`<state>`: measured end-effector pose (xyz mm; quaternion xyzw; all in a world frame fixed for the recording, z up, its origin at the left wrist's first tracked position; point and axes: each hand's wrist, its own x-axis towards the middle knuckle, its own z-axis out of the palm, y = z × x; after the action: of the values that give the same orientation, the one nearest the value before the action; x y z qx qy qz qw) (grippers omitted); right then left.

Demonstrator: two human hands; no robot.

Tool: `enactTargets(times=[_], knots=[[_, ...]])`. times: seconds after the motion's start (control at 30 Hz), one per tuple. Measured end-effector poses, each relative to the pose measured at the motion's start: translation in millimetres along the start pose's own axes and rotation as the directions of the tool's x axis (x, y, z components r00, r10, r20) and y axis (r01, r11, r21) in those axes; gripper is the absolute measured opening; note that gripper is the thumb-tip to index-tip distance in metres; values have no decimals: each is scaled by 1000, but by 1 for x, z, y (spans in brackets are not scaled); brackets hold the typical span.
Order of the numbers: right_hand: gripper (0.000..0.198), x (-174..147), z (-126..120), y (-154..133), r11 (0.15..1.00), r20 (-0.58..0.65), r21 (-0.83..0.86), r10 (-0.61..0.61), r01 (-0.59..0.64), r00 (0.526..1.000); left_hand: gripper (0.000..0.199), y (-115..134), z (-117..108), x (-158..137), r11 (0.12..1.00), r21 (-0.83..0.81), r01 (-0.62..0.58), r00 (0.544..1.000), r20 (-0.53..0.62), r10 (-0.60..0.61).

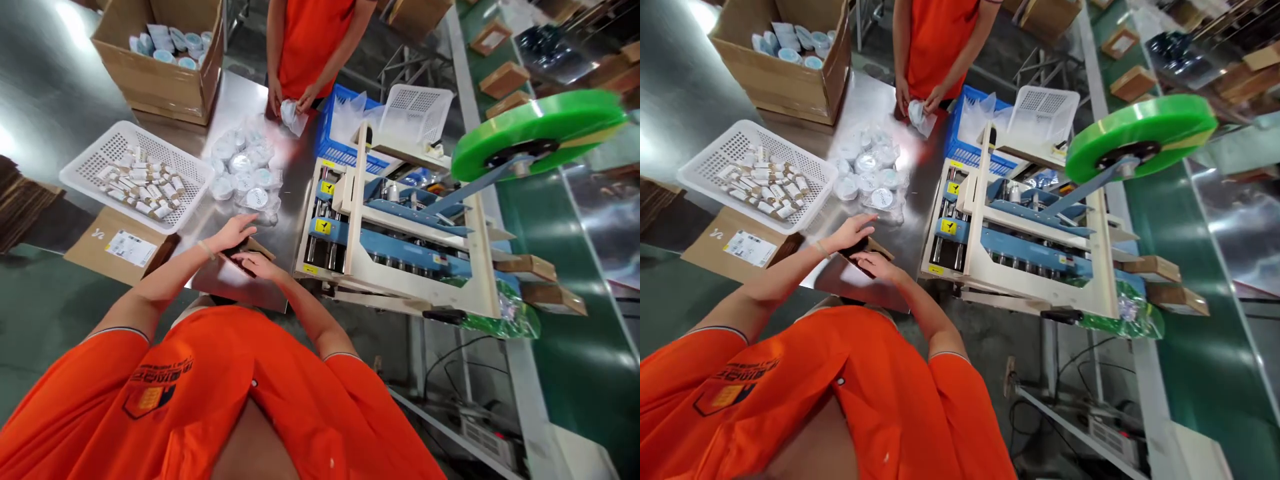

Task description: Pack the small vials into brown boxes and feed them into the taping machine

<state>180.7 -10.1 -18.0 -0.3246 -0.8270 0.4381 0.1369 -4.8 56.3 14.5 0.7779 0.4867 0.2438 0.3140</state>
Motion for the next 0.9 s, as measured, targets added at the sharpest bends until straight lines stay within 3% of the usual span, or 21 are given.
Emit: enactTargets(times=[0.1, 0.17, 0.27, 0.43, 0.53, 0.6, 0.67, 0.77, 0.83, 0.9], knots=[[34, 5, -5, 7, 989, -169, 126, 94, -73, 981, 56, -10, -23, -25, 981, 151, 125, 986, -130, -105], [33, 4, -7, 9, 983, -265, 159, 131, -91, 955, 57, -17, -34, -47, 967, 228, 115, 993, -22, -113], [32, 1, -8, 9, 977, -286, 179, 162, -113, 945, 46, -20, -38, -67, 968, 246, -42, 969, 246, -21], [28, 5, -12, -5, 982, -180, 100, 178, -162, 967, 22, -9, -28, -42, 940, 310, -138, 913, 408, 0], [32, 7, -27, -23, 978, -166, -106, 158, -177, 973, 14, -3, -17, -28, 918, 393, -54, 929, 356, -98], [45, 8, -36, -35, 918, -286, -291, 184, -268, 940, 34, -4, -7, -28, 914, 387, 118, 953, 215, -214], [71, 9, -36, -45, 805, -412, -393, 278, -444, 868, 61, -9, 4, -33, 908, 276, 316, 934, 81, -349], [116, 9, -15, -55, 657, -353, -478, 464, -583, 813, 84, -23, 14, -39, 898, -10, 440, 898, 19, -439], [120, 6, 3, -56, 628, -284, -522, 510, -577, 812, 98, -30, 17, -40, 881, -226, 415, 908, 48, -416], [108, 2, 12, -49, 646, -315, -472, 512, -600, 799, 115, -35, 18, -45, 814, -425, 397, 906, 39, -421]])
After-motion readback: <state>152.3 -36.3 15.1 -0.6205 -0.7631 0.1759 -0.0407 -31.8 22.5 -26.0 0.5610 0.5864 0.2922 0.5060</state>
